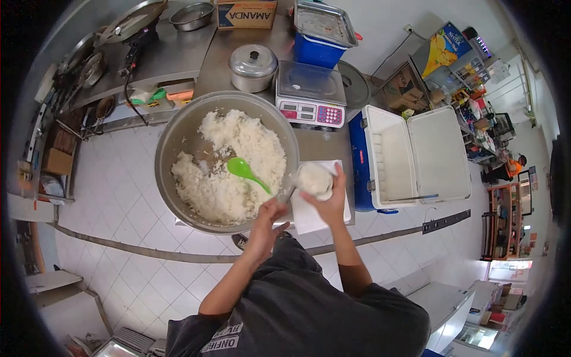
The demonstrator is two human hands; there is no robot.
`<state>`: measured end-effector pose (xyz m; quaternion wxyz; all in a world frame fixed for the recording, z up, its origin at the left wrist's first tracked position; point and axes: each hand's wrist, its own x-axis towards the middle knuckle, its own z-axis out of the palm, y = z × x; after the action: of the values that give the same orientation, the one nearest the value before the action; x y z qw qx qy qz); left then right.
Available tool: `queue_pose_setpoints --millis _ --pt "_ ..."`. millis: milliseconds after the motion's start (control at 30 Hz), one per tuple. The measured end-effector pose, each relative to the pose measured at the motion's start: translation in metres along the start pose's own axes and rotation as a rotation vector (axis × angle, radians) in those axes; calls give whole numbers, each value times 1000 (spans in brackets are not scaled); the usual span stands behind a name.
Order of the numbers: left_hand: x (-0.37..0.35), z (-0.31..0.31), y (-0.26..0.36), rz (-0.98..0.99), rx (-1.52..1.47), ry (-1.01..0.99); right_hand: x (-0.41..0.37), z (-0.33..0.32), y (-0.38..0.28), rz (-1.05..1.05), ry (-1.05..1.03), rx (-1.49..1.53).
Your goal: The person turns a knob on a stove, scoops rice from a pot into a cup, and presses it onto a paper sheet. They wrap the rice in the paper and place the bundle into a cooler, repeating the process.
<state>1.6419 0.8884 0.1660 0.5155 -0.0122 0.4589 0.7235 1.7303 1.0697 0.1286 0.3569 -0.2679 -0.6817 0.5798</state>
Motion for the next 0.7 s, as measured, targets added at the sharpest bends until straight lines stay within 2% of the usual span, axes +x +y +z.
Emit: queue_pose_setpoints --millis 33,67,133,200,267,333,400,467,500,533,600,633,700 --pt "0 1 -9 5 67 -91 17 -17 21 4 2 10" --pt "1 3 -20 6 74 -83 37 -34 46 12 62 -96" --pt "5 10 -45 -52 297 -277 75 -54 97 35 128 -249" --pt "15 14 -80 -85 392 -259 115 -61 156 51 117 -280" --pt "37 15 -115 -120 474 -224 153 -59 215 8 -41 -467" --pt "57 8 -154 -113 950 -55 177 -48 247 -34 -80 -558" --pt "80 -10 -205 64 1067 38 178 -48 257 -59 -99 -658" --pt "101 -17 -237 464 1278 62 171 -64 221 -111 -112 -558" --pt "111 -16 -243 493 1365 73 163 -78 212 -378 16 -715" --pt "117 -15 -246 513 1448 80 147 -98 198 -353 -6 -724" --pt "127 -9 -240 601 1486 77 115 -144 175 55 -239 -517" --pt "133 -8 -237 573 1495 69 97 -164 181 75 -250 -519" --pt "141 -1 -227 524 1536 55 69 -193 197 347 -811 -608"
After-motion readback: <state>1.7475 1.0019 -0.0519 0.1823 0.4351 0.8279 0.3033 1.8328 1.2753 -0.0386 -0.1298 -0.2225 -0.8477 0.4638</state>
